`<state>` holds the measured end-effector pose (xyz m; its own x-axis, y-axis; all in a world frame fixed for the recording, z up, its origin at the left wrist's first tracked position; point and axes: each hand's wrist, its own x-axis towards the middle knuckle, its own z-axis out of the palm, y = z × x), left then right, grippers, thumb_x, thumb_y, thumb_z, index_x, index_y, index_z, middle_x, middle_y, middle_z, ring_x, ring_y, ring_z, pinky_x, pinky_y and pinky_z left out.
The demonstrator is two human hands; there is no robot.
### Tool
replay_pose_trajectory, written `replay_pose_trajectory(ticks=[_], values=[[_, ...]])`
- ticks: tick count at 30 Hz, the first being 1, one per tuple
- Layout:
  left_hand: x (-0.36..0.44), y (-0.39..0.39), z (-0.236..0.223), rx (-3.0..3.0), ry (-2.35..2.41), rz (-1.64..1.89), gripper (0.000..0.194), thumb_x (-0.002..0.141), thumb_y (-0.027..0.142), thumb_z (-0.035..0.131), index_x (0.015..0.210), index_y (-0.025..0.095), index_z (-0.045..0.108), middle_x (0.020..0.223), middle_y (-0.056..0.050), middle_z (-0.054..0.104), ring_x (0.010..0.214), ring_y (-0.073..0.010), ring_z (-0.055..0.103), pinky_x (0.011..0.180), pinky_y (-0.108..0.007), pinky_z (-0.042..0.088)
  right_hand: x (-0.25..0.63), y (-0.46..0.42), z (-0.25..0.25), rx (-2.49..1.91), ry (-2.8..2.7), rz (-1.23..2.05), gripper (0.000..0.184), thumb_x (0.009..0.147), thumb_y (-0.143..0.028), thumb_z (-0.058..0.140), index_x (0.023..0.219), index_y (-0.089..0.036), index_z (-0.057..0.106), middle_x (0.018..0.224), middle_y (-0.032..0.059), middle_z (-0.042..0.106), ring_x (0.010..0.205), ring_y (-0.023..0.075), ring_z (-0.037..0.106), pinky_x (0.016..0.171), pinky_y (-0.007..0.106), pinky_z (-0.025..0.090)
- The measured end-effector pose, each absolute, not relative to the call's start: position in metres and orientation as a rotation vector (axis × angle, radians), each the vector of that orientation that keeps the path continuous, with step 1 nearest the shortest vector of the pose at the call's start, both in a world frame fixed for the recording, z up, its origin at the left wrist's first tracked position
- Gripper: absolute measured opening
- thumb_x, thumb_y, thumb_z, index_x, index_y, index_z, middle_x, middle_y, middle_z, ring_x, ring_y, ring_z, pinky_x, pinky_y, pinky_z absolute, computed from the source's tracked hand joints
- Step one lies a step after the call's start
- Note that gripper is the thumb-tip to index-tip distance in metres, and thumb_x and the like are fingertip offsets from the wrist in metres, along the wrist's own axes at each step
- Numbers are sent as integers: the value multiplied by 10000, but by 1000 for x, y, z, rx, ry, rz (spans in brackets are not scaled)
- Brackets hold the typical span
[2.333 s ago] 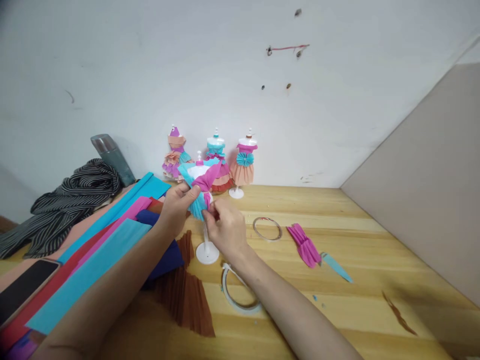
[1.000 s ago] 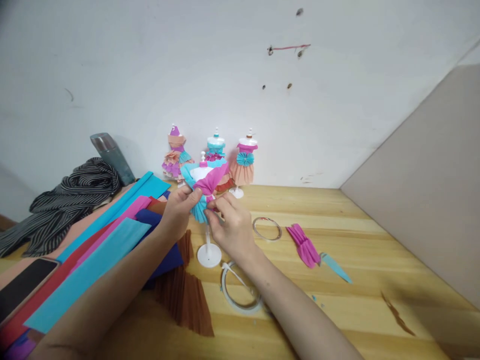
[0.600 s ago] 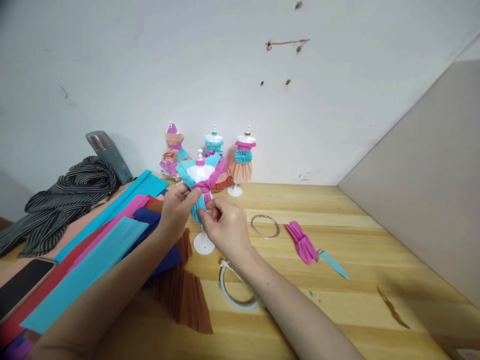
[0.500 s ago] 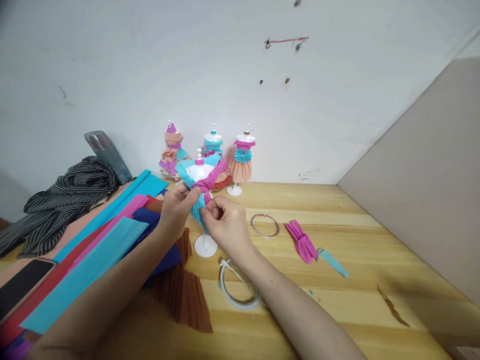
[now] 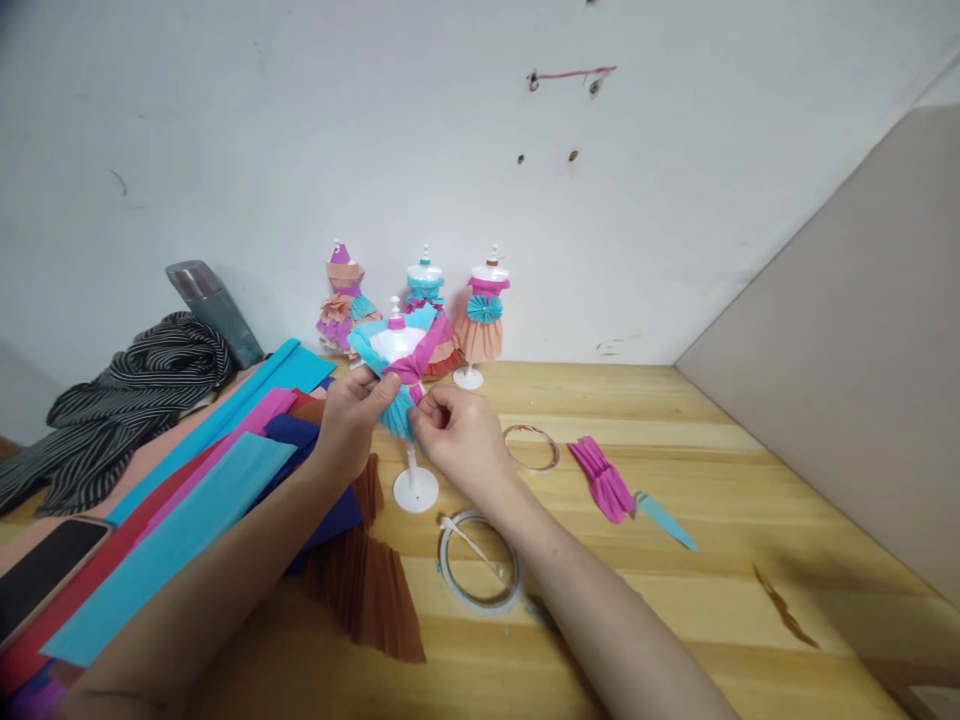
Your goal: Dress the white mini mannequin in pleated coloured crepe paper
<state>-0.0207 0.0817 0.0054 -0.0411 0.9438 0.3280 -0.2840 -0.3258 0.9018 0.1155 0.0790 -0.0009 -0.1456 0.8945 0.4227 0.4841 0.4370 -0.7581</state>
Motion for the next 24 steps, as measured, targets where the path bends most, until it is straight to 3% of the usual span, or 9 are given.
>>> replay_pose_trajectory(ticks=[5, 9, 13, 18, 24], values=[[-20, 83, 4, 1195, 769, 1541, 239, 736, 362, 721, 757, 137, 644, 580, 46, 560, 497, -57, 454, 509, -194, 400, 118, 82, 1, -1237, -1730, 585, 252, 720, -320, 594, 567, -208, 428, 495, -44, 448, 461, 99, 398, 475, 235, 305], [-22, 87, 1, 1168, 715, 1504, 268, 737, 383, 723, 795, 135, 642, 643, 15, 619, 536, -77, 516, 558, -216, 449, 121, 91, -3, -1113, -1664, 713, 223, 683, -363, 662, 742, -196, 526, 617, -34, 504, 533, 114, 456, 509, 244, 364], [-25, 93, -1, 1227, 664, 1498, 314, 766, 386, 701, 958, 150, 624, 809, -23, 667, 691, -123, 600, 638, -237, 476, 123, 97, -7, -986, -1654, 869, 250, 697, -365, 660, 834, -180, 563, 688, -6, 561, 600, 133, 514, 560, 265, 423], [-27, 98, -3, 1363, 641, 1526, 424, 781, 394, 687, 1127, 180, 565, 1048, -66, 653, 963, -191, 615, 805, -286, 489, 122, 95, -4, -943, -1682, 873, 226, 712, -346, 642, 838, -184, 548, 656, -22, 519, 584, 129, 489, 553, 264, 405], [-35, 104, -6, 1482, 640, 1315, 640, 657, 327, 801, 1214, 181, 522, 1121, -76, 630, 1054, -220, 590, 894, -313, 474, 126, 96, -3, -946, -1799, 795, 192, 739, -343, 631, 795, -173, 560, 625, -32, 468, 568, 117, 431, 536, 251, 352]])
